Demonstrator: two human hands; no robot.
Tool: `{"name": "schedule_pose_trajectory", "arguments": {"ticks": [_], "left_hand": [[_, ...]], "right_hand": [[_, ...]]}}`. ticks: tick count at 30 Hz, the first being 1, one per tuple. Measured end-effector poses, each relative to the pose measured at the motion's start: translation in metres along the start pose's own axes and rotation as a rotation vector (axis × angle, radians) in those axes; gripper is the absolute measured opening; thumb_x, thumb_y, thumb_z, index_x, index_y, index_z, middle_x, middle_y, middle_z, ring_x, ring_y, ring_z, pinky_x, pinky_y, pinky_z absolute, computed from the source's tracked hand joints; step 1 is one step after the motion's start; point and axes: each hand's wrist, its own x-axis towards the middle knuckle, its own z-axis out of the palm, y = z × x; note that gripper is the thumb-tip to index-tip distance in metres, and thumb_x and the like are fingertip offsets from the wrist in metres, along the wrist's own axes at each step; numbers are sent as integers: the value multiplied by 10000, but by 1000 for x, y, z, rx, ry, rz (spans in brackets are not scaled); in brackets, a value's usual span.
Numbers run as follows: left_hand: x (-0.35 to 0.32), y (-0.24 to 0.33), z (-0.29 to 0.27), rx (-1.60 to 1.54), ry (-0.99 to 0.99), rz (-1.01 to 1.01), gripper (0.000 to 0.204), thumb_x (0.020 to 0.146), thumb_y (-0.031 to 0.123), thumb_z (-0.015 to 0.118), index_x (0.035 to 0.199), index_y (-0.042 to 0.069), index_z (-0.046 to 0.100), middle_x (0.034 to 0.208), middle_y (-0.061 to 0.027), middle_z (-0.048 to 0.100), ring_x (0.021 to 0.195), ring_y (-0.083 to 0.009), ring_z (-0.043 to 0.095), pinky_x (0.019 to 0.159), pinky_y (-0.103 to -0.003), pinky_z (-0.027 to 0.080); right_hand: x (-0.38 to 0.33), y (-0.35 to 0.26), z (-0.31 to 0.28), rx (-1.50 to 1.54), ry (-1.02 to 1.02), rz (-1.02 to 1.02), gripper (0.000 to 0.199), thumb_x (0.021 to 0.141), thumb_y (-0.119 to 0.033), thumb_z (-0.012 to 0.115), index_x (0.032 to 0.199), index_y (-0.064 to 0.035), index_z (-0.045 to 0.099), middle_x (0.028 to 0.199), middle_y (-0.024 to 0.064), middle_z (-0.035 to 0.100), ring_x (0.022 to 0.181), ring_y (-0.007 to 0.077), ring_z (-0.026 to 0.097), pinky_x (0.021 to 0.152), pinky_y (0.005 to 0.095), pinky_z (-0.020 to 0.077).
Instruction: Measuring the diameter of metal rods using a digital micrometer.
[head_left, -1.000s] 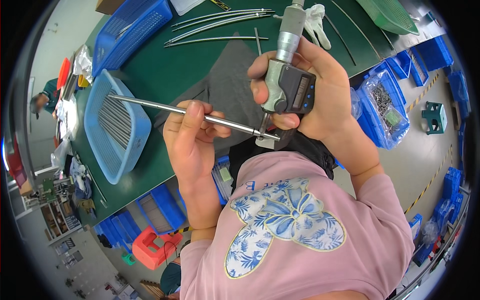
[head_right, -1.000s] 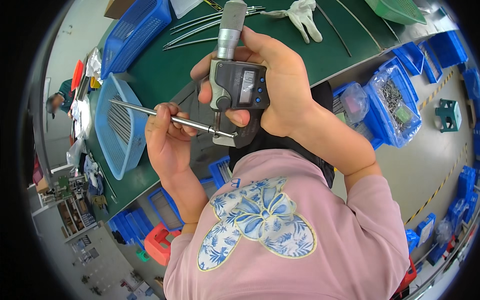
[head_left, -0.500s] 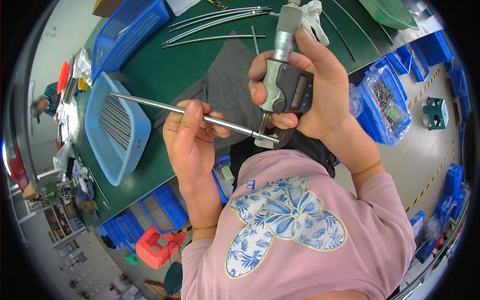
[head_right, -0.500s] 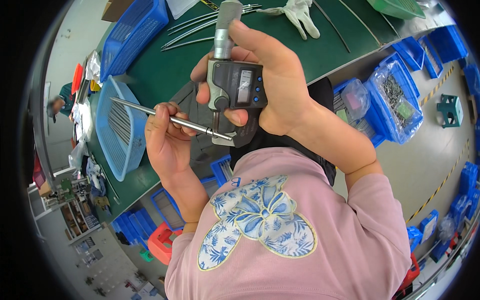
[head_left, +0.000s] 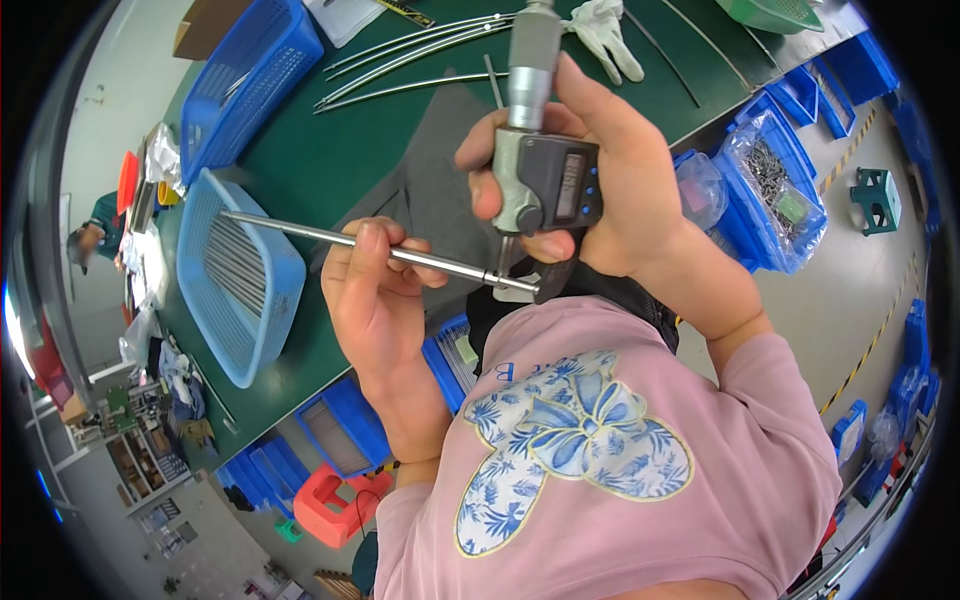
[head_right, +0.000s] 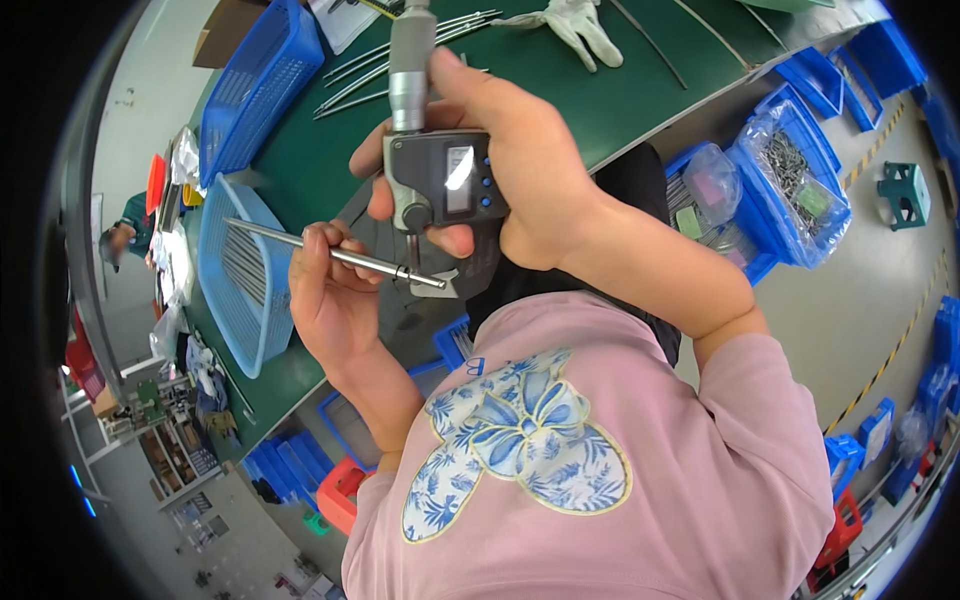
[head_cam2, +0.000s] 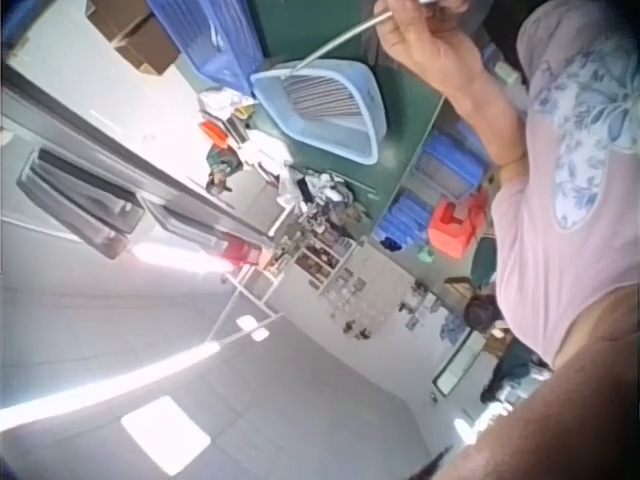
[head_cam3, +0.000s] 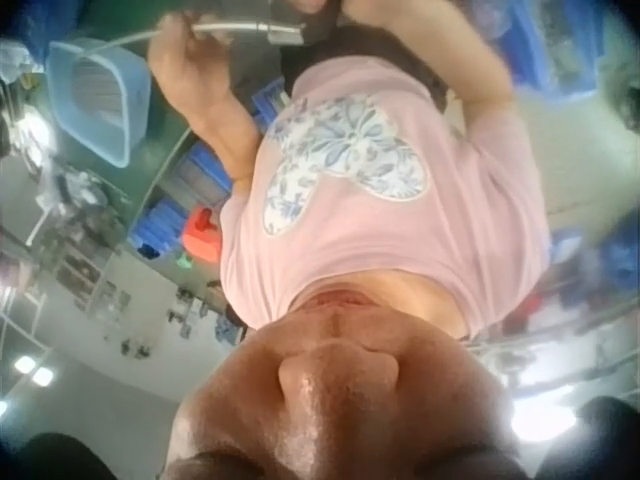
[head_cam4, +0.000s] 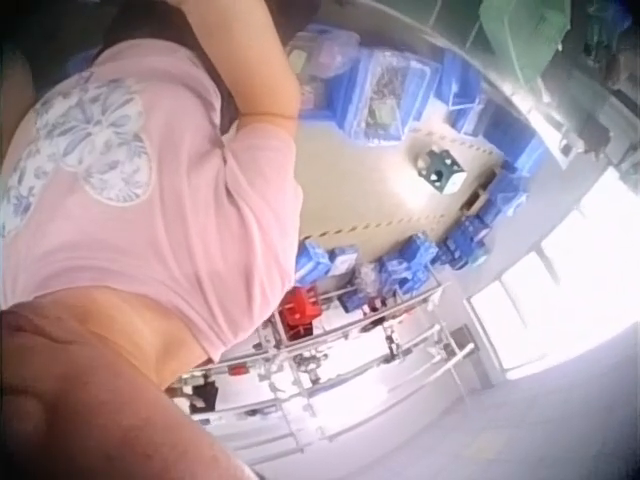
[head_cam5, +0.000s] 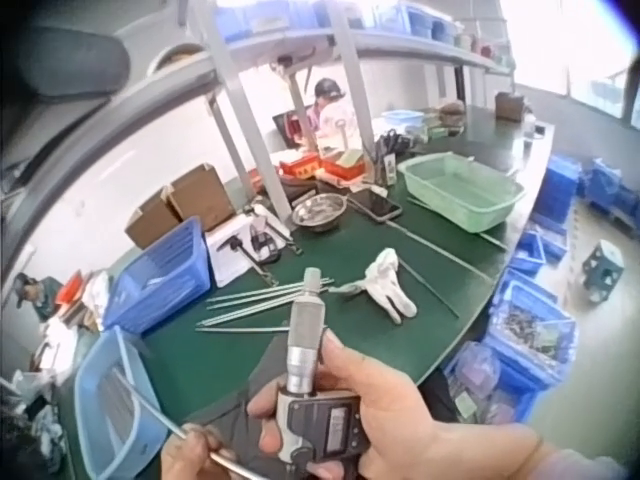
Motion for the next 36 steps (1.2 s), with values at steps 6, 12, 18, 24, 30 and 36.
{"name": "schedule_pose_trajectory", "arguments": {"ticks": [6, 12, 18, 24, 30, 36], "left_hand": [[-2, 1, -1, 7, -4, 3, 199, 850, 150, 471, 800, -37, 520, 673, -158, 586, 506, -203, 569, 475, -265, 479], [-1, -1, 1, 12, 3, -14, 199, 850, 154, 472, 790, -30, 520, 654, -142, 574, 502, -194, 562, 464, -265, 475], [1, -1, -1, -1, 42, -13, 197, 851, 160, 471, 783, -19, 513, 652, -118, 555, 508, -186, 557, 456, -264, 470], [-4, 4, -5, 11, 76, -18, 272, 855, 167, 426, 964, -69, 505, 566, -51, 466, 414, -111, 401, 372, -206, 313], [-31, 20, -23, -262, -467, -349, 325, 864, 174, 379, 969, -121, 464, 470, 3, 363, 356, -37, 292, 324, -187, 231], [-38, 23, -36, -407, -620, -500, 363, 857, 173, 367, 992, -158, 433, 453, 9, 349, 342, -33, 283, 312, -190, 218]], "right_hand": [[0, 2, 3, 13, 50, 8, 626, 859, -473, 226, 900, 78, 522, 675, 183, 549, 366, 152, 425, 307, 220, 361], [2, 5, -6, 21, -11, 14, 639, 828, -529, 287, 878, 60, 530, 684, 190, 564, 390, 161, 454, 309, 221, 362], [5, 7, -2, 18, -1, 38, 634, 814, -536, 338, 847, 61, 548, 668, 172, 573, 378, 157, 455, 329, 219, 361], [11, -6, -13, 12, -64, 133, 812, 748, -655, 255, 879, 91, 550, 670, 165, 584, 369, 142, 455, 324, 222, 351], [59, -4, -47, -484, 196, -267, 299, 691, -112, 633, 947, 23, 556, 734, 95, 608, 436, 66, 428, 385, 184, 317], [58, -7, -48, -230, 69, -263, 259, 694, -93, 629, 920, 3, 548, 725, 92, 579, 446, 78, 431, 409, 195, 340]]}}
